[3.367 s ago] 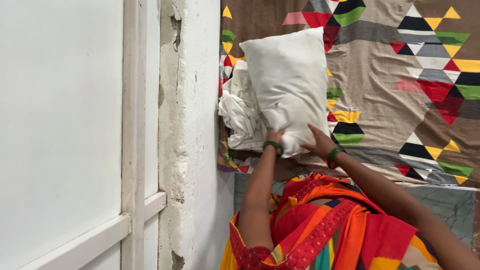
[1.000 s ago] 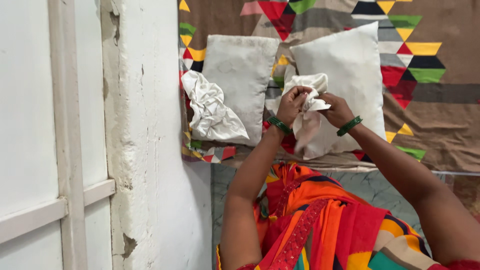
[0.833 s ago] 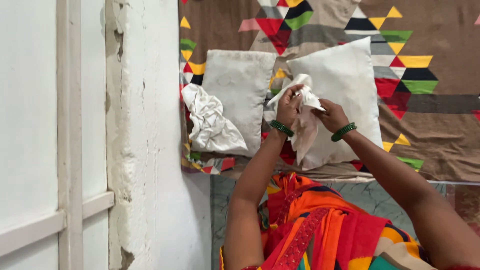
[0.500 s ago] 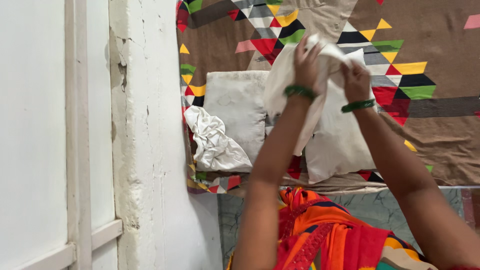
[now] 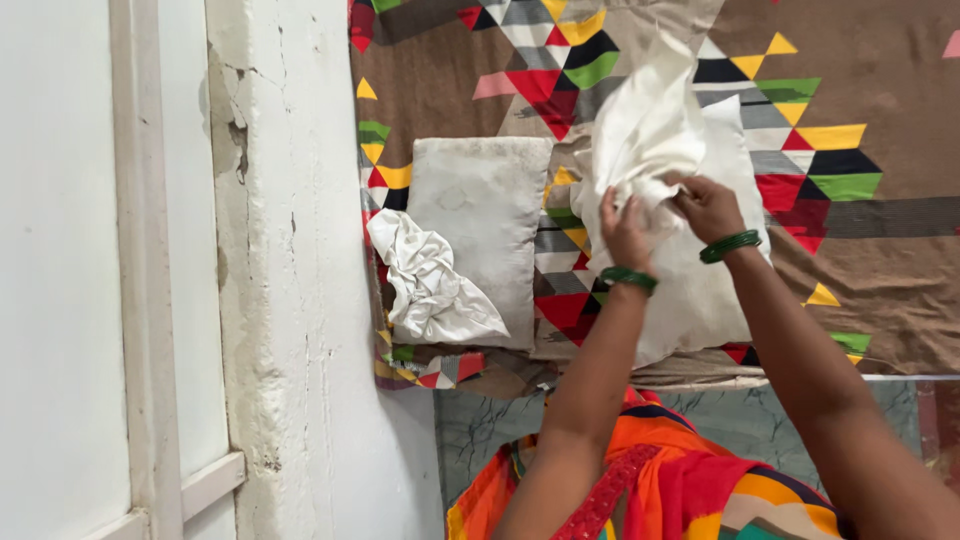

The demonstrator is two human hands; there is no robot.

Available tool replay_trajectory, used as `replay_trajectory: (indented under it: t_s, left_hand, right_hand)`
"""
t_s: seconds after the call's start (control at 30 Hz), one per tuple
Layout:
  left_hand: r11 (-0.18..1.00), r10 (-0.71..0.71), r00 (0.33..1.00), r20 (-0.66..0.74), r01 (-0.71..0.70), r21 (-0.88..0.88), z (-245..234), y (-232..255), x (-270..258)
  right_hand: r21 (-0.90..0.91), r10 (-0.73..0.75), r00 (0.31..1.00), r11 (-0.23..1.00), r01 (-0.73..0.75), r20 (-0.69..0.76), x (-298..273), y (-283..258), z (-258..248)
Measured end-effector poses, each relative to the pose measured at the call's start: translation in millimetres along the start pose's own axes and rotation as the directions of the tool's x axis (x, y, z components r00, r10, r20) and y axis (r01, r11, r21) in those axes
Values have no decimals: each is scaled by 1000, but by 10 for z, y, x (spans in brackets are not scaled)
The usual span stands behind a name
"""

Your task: The person smooths a patterned bedspread by hand and سپس puts white pillowcases onto pillows on the bed.

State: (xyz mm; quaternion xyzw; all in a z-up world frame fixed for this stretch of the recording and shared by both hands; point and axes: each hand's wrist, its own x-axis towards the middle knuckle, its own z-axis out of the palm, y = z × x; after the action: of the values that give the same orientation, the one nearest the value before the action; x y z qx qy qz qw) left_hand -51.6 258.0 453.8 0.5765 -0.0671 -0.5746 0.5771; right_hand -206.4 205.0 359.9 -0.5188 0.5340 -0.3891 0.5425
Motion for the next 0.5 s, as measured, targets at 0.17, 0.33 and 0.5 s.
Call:
replay_trajectory:
  t_s: [0.17,0.33,0.5]
  left_hand:
    - [963,4,1000,5,-3,-269,-724,-204,415]
    - [921,190,982,6,-176,-348,-1069,252,827]
    - [853,451,890,67,-408,-325,-981,1021,1065]
  right_hand:
    - [-419,-50,996,908,17,-68,-180,-14,295]
    - [-337,-152,949,940,53,-275,252,-124,224]
    - [-432,-498,837,822,372,-228,619,-887,49]
